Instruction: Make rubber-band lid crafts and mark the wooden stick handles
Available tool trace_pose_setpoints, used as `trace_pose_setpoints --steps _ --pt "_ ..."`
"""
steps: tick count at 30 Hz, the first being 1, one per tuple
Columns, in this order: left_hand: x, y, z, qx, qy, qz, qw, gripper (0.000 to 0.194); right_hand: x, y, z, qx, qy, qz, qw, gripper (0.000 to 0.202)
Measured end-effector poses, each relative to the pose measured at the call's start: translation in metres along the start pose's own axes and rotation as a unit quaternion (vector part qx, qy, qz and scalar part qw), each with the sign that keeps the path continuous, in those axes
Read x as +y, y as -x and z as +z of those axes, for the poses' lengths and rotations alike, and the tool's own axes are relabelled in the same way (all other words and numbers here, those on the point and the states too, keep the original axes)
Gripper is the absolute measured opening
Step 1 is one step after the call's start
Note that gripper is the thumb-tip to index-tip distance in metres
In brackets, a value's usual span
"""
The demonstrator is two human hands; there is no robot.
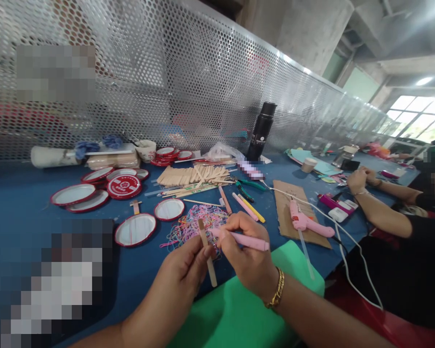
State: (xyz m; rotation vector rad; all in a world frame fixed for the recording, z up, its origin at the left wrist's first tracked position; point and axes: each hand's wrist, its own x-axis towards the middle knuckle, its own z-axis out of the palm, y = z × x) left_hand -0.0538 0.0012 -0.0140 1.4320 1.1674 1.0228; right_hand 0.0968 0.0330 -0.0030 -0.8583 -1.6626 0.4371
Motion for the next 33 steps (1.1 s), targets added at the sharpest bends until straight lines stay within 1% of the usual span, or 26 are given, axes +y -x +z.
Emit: trace_pose_setpoints --steps 2,7,12,14,18,24,30,33 --pt "-0.0005 -0.0001 0.0 -0.005 0.0 0.0 1.0 0.032 -0.0007 0.0 -0.0002 0.007 -0.004 -0.001 1.0 0.013" --pt "-0.0042 -0.0014 0.0 -0.004 0.008 -0.002 1.0 0.034 -0.0007 0.0011 0.0009 -0.028 -0.014 -0.003 0.999 0.013" --pt "-0.0037 -0.0017 -0.0009 -0.004 -0.004 -0.002 1.0 0.034 0.0016 0.0016 0.0002 -0.006 -0.01 0.009 1.0 0.013" --pt "-0.0044 -0.0022 -0.0008 -0.007 -0.005 -0.001 1.0 0.033 0.0014 0.0018 0.0001 -0.007 -0.021 0.013 1.0 0.013" --pt "-0.0068 -0.0036 -0.0003 -0.007 -0.013 0.009 1.0 0.034 0.0015 0.0019 0.0007 -0.036 -0.026 0.012 0.999 0.014" --pt "-0.006 -0.0032 -0.0012 -0.009 -0.012 0.012 1.0 0.032 0.0027 0.0009 0.0001 0.001 -0.013 0.0 1.0 0.013" --pt "-0.0088 -0.004 -0.0012 -0.001 -0.015 0.012 1.0 0.036 0.0018 0.0011 0.0014 -0.026 -0.015 -0.004 1.0 0.013" --pt "-0.0081 -0.0047 -0.0009 0.001 -0.022 0.01 1.0 0.035 0.002 0.0007 0.0005 -0.015 -0.01 -0.007 1.0 0.014"
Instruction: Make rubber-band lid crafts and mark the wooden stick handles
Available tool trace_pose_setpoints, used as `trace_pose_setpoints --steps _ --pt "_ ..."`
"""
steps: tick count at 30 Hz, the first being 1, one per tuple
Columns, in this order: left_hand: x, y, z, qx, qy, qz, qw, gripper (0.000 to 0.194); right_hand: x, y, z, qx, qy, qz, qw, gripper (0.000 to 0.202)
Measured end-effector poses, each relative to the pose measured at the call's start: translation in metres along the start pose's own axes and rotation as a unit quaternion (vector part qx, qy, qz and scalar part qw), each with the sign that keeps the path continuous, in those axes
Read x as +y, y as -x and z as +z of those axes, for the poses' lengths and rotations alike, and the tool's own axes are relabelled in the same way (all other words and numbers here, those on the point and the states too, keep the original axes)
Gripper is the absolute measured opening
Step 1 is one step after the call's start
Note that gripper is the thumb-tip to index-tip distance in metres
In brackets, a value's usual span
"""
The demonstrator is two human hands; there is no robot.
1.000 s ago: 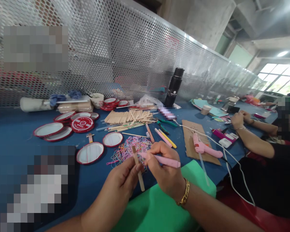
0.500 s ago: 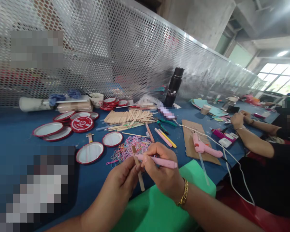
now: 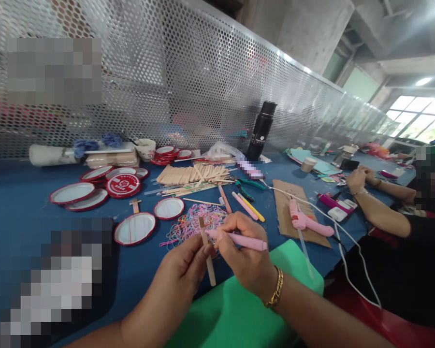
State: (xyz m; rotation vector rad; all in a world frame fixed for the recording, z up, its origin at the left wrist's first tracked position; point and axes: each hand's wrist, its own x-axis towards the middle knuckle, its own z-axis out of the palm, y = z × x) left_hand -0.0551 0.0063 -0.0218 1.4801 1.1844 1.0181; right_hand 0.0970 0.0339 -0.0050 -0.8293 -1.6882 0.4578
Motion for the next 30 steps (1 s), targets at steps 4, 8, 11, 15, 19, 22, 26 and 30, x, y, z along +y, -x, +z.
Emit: trace_pose_setpoints --steps 4,8,11,15,19,22,26,30 --pt "0.0013 -0.0001 0.0003 -0.006 0.004 0.001 1.0 0.034 0.0 0.0 -0.001 0.017 -0.011 0.014 1.0 0.016" --pt "-0.0008 0.0005 0.0006 -0.003 0.014 0.0 1.0 0.034 -0.0001 0.0 0.0001 -0.004 -0.014 0.008 1.0 0.015" --pt "-0.0005 0.0011 0.0003 -0.001 0.013 0.001 1.0 0.034 -0.0003 -0.0006 0.0 -0.008 -0.001 0.008 1.0 0.014" --pt "0.0016 0.0018 -0.0003 -0.004 0.003 0.004 1.0 0.032 -0.0009 -0.0002 -0.0012 0.017 0.002 0.008 1.0 0.015" --pt "-0.0002 0.0018 -0.0005 -0.001 0.005 -0.001 1.0 0.034 -0.0013 0.001 -0.0008 -0.003 -0.006 0.001 1.0 0.015" --pt "0.0001 0.0016 -0.0006 -0.002 -0.002 -0.003 1.0 0.034 -0.0008 0.0003 -0.0006 -0.005 -0.001 -0.003 1.0 0.013" --pt "0.0036 0.0022 -0.0007 -0.003 0.002 0.002 1.0 0.032 -0.0008 -0.0009 -0.0011 0.014 -0.005 0.009 1.0 0.014" --pt "0.0018 0.0024 0.0001 0.005 0.014 0.008 1.0 0.032 -0.0009 0.0001 -0.0002 -0.009 -0.014 0.01 1.0 0.014"
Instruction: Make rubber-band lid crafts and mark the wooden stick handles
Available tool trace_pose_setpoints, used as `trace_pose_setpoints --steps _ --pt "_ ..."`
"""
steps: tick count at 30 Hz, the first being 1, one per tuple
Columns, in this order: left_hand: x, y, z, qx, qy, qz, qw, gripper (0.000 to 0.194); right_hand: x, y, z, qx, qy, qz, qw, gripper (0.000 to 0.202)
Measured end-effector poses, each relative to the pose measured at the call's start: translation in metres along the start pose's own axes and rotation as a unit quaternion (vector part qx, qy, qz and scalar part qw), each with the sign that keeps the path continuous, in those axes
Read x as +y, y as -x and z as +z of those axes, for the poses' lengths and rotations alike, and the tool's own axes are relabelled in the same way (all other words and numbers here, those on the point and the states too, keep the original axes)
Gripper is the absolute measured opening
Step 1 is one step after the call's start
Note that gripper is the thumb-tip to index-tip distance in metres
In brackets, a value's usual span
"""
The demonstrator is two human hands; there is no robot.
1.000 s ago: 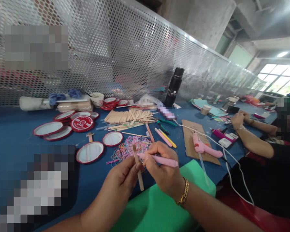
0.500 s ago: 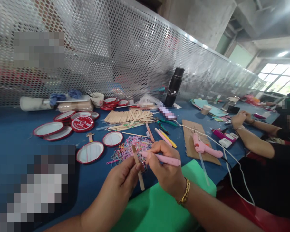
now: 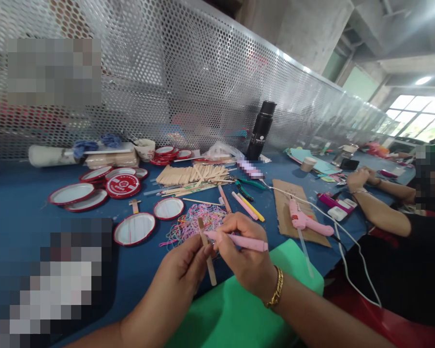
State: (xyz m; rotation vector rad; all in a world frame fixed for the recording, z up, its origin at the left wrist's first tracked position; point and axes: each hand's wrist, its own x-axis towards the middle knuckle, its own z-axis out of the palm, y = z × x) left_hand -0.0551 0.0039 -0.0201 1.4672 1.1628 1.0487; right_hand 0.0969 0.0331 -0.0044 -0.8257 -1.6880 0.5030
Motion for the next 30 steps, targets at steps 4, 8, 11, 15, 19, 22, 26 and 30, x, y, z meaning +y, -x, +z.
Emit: trace_pose_setpoints --steps 4,8,11,15,19,22,26,30 --pt "-0.0029 -0.0001 0.0004 0.006 0.007 -0.003 1.0 0.032 0.0011 0.0001 0.0003 0.001 0.007 -0.005 1.0 0.014" --pt "-0.0024 0.0005 0.0003 0.002 0.007 -0.009 1.0 0.032 0.0009 -0.0007 -0.0004 0.021 0.003 -0.004 1.0 0.014" --pt "-0.0028 0.0006 0.0002 0.0 0.007 -0.01 1.0 0.034 0.0 -0.0004 0.0 0.007 -0.002 -0.006 1.0 0.014" --pt "-0.0021 -0.0004 0.0 0.006 0.002 -0.013 1.0 0.034 -0.0003 -0.0004 -0.0004 0.005 0.01 -0.009 1.0 0.014" --pt "0.0016 -0.0012 0.0003 0.008 0.002 -0.006 1.0 0.033 0.0007 -0.0006 -0.0008 0.015 0.009 0.001 1.0 0.015" --pt "0.0025 -0.0006 0.0011 0.01 0.008 -0.008 1.0 0.034 0.0014 0.0003 0.0003 0.0 0.004 0.002 1.0 0.014" --pt "0.0013 0.0 0.0012 0.017 0.01 -0.008 1.0 0.034 0.001 0.0009 0.0003 -0.001 0.009 -0.005 1.0 0.013" --pt "0.001 -0.0004 0.0001 0.011 0.001 0.005 1.0 0.031 0.0 -0.0004 -0.0009 0.019 0.013 -0.003 1.0 0.014"
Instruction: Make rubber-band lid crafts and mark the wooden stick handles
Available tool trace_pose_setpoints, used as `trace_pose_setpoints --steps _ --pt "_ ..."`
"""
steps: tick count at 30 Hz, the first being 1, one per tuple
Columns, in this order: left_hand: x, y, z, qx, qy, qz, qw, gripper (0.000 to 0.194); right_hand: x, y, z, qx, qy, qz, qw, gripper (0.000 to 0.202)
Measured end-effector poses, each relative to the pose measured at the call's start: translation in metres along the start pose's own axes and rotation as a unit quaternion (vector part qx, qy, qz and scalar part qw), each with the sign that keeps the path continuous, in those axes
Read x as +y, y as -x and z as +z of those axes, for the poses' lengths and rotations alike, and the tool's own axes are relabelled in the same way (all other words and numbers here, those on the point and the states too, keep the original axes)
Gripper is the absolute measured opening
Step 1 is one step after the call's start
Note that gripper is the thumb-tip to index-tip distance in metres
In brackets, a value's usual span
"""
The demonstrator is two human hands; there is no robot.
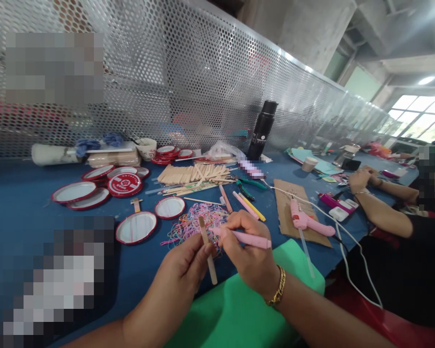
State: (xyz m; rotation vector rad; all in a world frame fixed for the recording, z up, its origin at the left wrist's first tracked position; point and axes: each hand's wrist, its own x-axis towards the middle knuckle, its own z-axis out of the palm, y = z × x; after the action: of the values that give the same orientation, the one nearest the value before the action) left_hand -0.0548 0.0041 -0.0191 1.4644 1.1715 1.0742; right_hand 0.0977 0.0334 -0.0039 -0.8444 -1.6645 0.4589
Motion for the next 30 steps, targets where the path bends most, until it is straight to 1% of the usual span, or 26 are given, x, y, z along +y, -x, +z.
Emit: trace_pose_setpoints --steps 5,8,11,16,21,26,30 --pt "-0.0002 0.0002 0.0002 0.009 -0.003 -0.002 1.0 0.035 -0.0005 -0.0007 0.0012 -0.024 -0.011 0.002 1.0 0.014" --pt "0.0003 0.0001 0.0008 0.014 0.006 -0.008 1.0 0.035 -0.0008 -0.0009 0.0008 -0.014 0.0 -0.001 1.0 0.014" --pt "0.0008 0.0 0.001 0.002 0.008 -0.018 1.0 0.033 -0.0007 -0.0006 0.0002 0.001 -0.001 -0.002 1.0 0.014" --pt "-0.0011 -0.0004 0.0009 0.01 0.016 -0.013 1.0 0.035 0.0 -0.0003 0.0011 -0.023 -0.009 0.006 1.0 0.014" --pt "-0.0015 -0.0002 0.0006 -0.007 0.012 -0.019 1.0 0.034 -0.0006 -0.0008 0.0012 0.01 -0.003 -0.005 1.0 0.015" --pt "-0.0012 0.0005 0.0007 -0.002 0.016 -0.025 1.0 0.036 -0.0014 -0.0006 0.0012 -0.023 -0.017 0.001 1.0 0.014" --pt "0.0022 0.0003 0.0006 0.001 0.018 -0.02 1.0 0.035 -0.001 -0.0003 0.0004 -0.002 -0.005 -0.001 1.0 0.014"
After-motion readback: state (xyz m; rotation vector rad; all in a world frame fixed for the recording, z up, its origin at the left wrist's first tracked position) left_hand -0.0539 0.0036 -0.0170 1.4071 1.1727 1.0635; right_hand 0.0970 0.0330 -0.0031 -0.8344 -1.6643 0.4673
